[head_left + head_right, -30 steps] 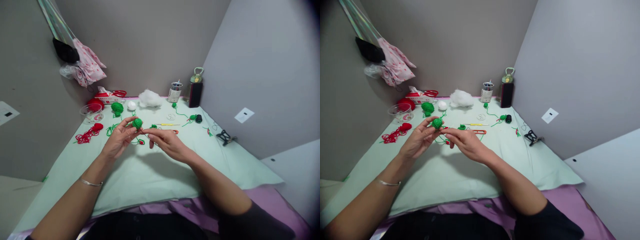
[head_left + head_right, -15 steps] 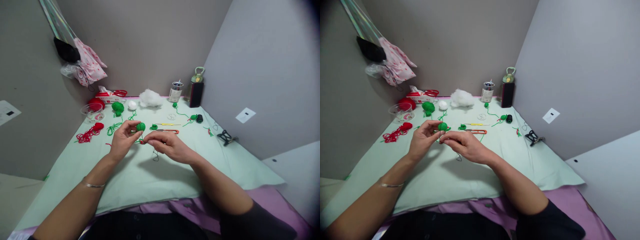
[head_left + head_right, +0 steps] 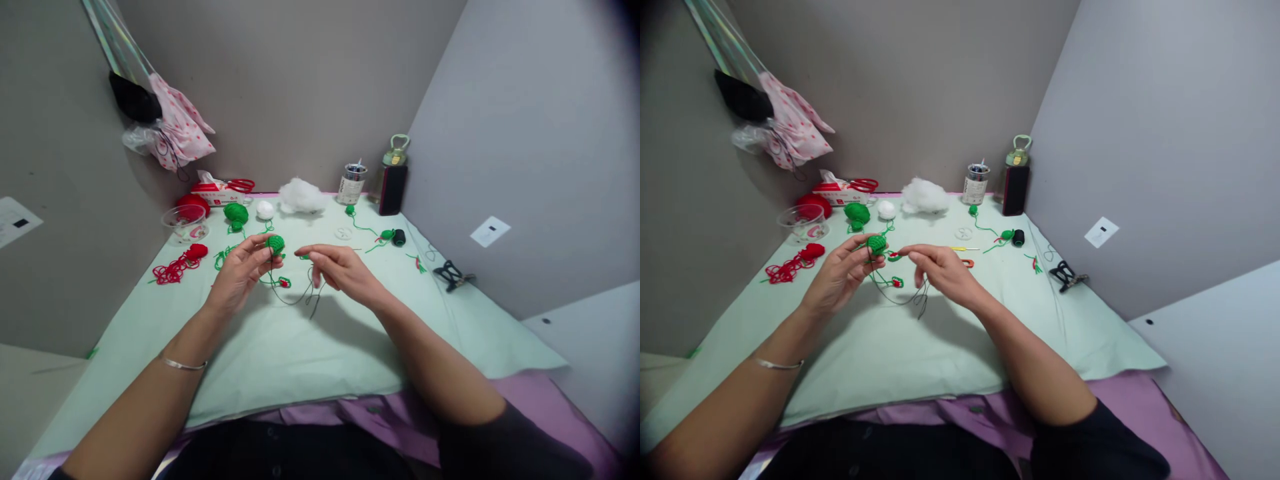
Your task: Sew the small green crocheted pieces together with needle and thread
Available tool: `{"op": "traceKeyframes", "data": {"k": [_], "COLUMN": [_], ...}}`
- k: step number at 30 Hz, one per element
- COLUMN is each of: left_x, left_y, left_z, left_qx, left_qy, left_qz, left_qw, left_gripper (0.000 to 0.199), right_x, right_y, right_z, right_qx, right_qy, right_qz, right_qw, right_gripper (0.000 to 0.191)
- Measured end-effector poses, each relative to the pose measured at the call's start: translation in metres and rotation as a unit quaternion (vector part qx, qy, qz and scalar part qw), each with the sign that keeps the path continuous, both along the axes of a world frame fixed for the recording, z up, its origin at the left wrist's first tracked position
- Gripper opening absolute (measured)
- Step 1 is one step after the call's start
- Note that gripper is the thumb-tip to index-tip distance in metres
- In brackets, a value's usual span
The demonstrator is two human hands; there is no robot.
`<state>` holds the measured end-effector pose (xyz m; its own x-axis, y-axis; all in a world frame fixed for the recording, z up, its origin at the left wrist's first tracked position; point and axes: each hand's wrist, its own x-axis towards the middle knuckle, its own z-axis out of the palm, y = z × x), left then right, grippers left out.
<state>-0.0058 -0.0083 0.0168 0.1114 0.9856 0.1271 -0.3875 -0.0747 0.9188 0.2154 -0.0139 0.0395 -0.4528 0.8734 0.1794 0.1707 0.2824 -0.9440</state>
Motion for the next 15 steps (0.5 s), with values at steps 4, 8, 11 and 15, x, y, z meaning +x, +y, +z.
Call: {"op": "traceKeyframes", "data": {"k": [4,8,11,15], "left_x": [0.001,0.003,0.003,0.002], "left_y": [0.0,-0.001,-0.001,0.001], "left_z": [-0.002,-0.005,-0.007,-0.011], "left_qx": [-0.006,0.013,0.022,0.017], "left_qy": [0.009,0.033,0.047,0.058], "left_qz": [0.008,0.002,-0.003,-0.01], "left_qw": [1.0,0.999,0.999,0.998], "left_gripper": [0.031,0.035,0.037,0.039], "right_x": [0.004,-0.002,-0.008,-0.013], "right_y": [0.004,0.001,-0.003,-0.005], "right_z": [0.0,-0.003,-0.006,-0.006], "right_qx": [-0.067,-0.087,-0.078,-0.072], "right_qy": [0.043,0.096,0.13,0.135], "right_qz": [0.006,0.065,0.059,0.032], "right_qw": [0.997,0.989,0.987,0.988], "right_gripper": [0.032,0.031,0.029,0.03]}}
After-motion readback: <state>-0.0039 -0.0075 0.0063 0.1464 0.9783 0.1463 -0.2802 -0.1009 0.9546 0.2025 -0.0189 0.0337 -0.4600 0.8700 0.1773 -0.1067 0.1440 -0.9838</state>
